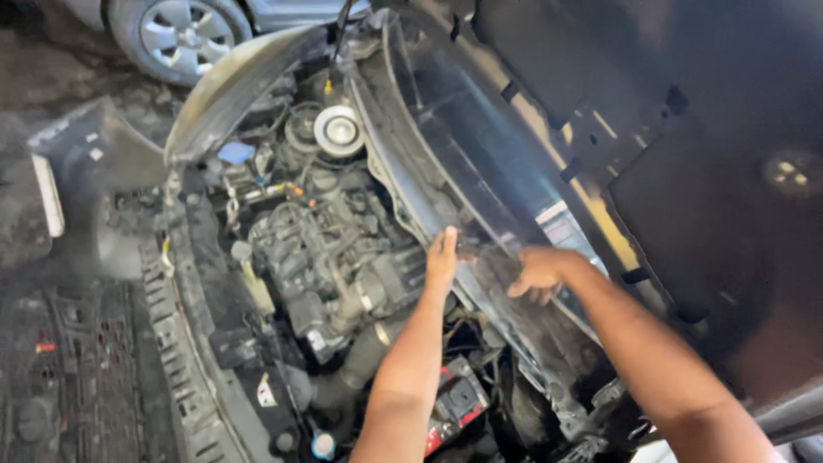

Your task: The person uses a ratchet to loosen and remove bolts from the engine bay of a car with the hood open. They manipulate components near the windshield cowl and battery area, then place the ratchet on a nearby stool.

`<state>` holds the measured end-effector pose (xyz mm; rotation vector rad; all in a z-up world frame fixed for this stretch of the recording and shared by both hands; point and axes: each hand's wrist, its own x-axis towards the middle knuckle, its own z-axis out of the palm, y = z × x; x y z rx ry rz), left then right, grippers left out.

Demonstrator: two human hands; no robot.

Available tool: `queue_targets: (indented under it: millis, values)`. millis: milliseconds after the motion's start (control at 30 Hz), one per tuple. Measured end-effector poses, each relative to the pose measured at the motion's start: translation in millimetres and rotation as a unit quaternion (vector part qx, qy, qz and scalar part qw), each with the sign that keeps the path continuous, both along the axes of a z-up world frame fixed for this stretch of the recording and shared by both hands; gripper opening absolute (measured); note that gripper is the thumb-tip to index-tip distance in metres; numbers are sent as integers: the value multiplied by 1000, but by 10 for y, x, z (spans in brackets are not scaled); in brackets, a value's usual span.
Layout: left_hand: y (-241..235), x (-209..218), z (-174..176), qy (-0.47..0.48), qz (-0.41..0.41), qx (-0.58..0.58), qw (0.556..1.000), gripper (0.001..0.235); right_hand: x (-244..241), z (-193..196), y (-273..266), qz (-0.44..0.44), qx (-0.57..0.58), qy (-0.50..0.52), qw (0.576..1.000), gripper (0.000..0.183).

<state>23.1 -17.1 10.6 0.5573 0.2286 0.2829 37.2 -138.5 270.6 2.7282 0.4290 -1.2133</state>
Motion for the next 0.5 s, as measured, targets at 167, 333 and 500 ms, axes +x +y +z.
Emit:
queue_targets:
  millis: [167,333,500]
  values:
    - [17,-179,11,5,16,96,995,46,-184,-345,-377,-159,166,33,973,57]
    - [57,-194,132,-31,17,111,993,41,-201,-435,-509,-179,202,47,962,51]
    - [49,-195,131,-26,24,118,992,38,-403,-579,-584,-228,242,41,942,44]
